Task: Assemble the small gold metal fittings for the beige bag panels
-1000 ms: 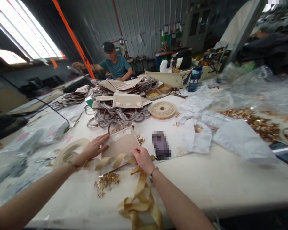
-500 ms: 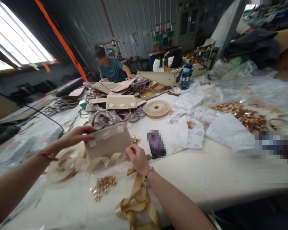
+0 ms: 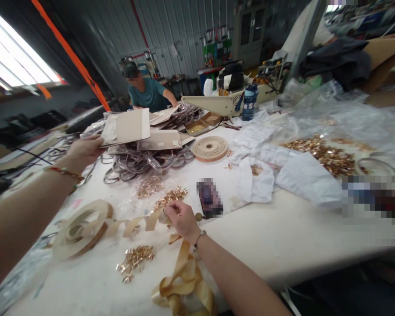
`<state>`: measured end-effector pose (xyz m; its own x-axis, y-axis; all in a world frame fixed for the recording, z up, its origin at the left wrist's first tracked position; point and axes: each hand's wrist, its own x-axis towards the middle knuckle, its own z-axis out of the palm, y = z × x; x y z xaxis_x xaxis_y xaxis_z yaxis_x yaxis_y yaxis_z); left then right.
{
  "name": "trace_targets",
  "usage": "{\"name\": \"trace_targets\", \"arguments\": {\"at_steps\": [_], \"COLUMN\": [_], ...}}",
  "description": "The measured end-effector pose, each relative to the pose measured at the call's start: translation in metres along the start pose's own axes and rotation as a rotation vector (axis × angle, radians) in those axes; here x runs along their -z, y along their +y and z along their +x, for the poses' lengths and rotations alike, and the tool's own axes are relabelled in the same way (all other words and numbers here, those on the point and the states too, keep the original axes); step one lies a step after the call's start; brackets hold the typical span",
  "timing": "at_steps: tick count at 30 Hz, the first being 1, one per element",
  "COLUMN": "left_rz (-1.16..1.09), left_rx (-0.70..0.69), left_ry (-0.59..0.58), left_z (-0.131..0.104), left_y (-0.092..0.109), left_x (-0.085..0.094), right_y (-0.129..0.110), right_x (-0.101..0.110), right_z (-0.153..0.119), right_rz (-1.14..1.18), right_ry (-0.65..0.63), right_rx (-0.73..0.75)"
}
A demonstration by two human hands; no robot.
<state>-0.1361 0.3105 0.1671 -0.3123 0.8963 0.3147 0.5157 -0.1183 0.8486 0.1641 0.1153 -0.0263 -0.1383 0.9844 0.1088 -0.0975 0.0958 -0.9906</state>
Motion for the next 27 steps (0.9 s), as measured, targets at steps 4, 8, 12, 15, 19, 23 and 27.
{"name": "trace_targets", "arguments": {"at_steps": [4, 8, 12, 15, 19, 23, 27], "left_rz": [0.031, 0.147, 0.221, 0.281, 0.319, 0.292, 0.251], "left_rx": [0.166, 0.141, -0.002, -0.129, -0.302, -0.227, -0.056], "left_ry": [-0.024, 0.084, 0.003, -0.325, -0.507, -0.425, -0.395], "left_z": [-0.024, -0.068, -0.134, -0.201, -0.281, -0.315, -0.317], "left_y": [-0.019, -0.030, -0.034, -0.034, -0.033, -0.036, -0.032], "left_x": [-0.008, -0.003, 0.000, -0.010, -0.041, -0.073, -0.081], "right_y": [0.003, 0.004, 0.004, 0.004, 0.004, -0.001, -0.003], "right_x": [0.000, 0.001, 0.000, -0.001, -0.001, 0.001, 0.002], "right_z": [0.000, 0.000, -0.001, -0.001, 0.000, 0.001, 0.001], "right_rz": [0.002, 0.016, 0.003, 0.011, 0.103, 0.134, 0.103], "right_ry": [-0.031, -0.062, -0.078, -0.111, -0.202, -0.253, -0.235], "right_rx": [-0.015, -0.043, -0.057, -0.050, -0.036, 0.102, 0.155]}}
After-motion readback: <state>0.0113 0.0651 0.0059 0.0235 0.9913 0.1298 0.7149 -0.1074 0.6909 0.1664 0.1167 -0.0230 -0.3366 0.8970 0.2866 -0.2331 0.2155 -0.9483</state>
